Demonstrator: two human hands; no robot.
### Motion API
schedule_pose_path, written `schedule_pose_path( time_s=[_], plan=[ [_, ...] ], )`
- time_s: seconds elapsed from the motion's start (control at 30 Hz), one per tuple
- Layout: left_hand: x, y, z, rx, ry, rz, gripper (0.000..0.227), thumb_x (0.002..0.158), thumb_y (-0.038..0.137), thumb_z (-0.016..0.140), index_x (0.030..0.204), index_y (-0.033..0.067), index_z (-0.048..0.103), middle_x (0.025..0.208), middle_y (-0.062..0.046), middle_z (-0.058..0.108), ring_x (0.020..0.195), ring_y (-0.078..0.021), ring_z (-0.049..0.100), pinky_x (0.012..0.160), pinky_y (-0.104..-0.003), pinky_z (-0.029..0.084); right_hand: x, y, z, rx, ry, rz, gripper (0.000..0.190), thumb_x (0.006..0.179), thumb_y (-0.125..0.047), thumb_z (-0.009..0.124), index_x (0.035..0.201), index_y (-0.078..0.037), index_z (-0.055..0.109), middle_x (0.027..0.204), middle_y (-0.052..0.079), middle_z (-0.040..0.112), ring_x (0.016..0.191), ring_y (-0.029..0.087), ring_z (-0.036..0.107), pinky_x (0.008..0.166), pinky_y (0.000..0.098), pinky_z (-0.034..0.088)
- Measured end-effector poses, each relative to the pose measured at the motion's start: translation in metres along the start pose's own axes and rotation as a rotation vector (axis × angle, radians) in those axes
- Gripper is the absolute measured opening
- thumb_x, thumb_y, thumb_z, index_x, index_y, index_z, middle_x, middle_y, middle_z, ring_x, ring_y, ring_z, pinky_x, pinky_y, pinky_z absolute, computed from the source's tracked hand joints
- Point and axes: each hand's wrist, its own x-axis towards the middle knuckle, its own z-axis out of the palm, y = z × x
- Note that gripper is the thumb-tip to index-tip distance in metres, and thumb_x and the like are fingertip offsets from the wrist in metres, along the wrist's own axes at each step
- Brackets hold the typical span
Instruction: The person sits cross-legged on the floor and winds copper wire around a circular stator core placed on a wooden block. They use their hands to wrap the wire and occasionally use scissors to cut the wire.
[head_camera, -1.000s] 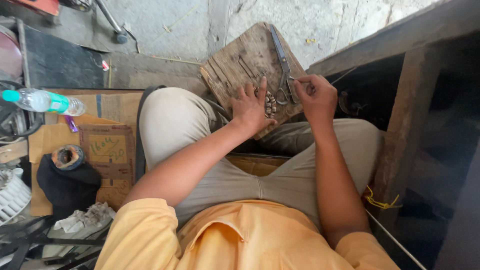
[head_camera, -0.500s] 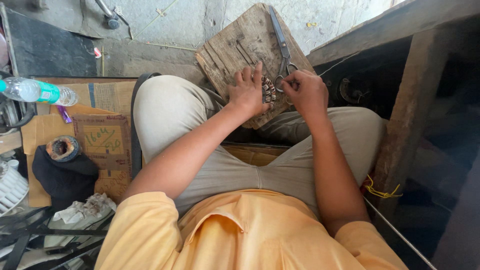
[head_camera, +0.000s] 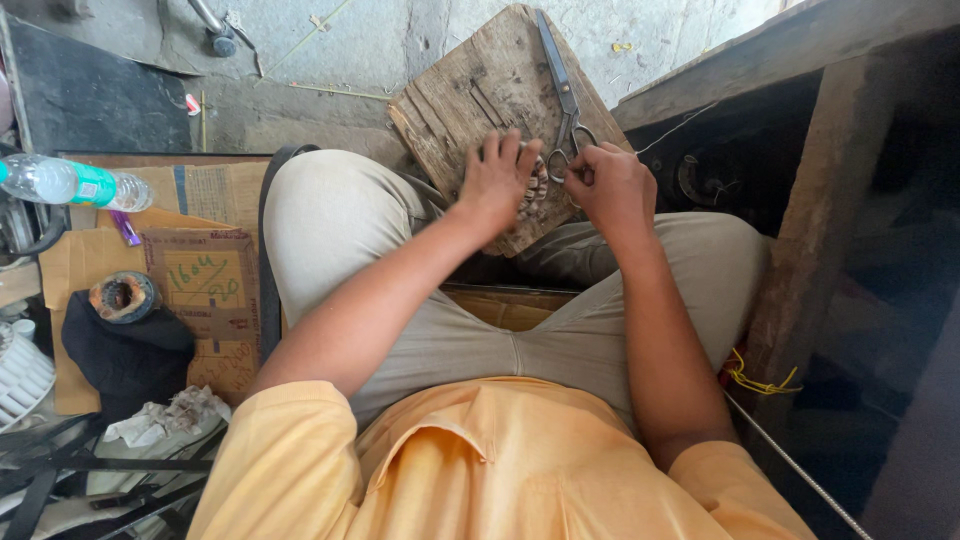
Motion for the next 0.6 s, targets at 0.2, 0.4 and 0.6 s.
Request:
schedule_pose_path(
  time_s=[0.2,0.4,0.6],
  plan=[
    [0.012,-0.029,-0.008,0.28,0.332,0.205,0.152,0.051,0.029,0.097,0.167,0.0193,0.0,0.164,-0.003,0.02,0.147,-0.03,0.024,0.112,-0.059,0.031,-0.003,0.002,-0.001,0.054,-0.076,-0.028,0.012,0.08,-0.02,0.082,0.086,-0.013,0.075,0.082,0.002,0.068,0.075,0.024,0.069,0.063,0.0384,0.052],
    [-0.004,-0.023,-0.039,-0.086,-0.118,-0.019,0.146,0.058,0.039,0.099,0.161,0.0155,-0.001,0.164,-0.017,0.018,0.148,-0.0378,0.023,0.111,-0.057,0.033,-0.007,-0.003,0.004,-0.089,-0.028,-0.146,0.012,0.08,-0.018,0.083,0.084,-0.012,0.074,0.085,0.004,0.068,0.08,0.029,0.069,0.066,0.0413,0.053],
    [-0.004,-0.024,-0.038,-0.082,0.148,0.028,0.061,0.083,0.008,0.072,0.141,0.0111,0.051,0.143,-0.016,0.045,0.134,-0.0355,0.042,0.103,-0.053,0.042,-0.007,-0.01,0.0,-0.062,-0.066,-0.196,0.016,0.076,-0.018,0.085,0.086,-0.011,0.073,0.081,0.005,0.065,0.082,0.029,0.068,0.066,0.0425,0.052]
  ],
)
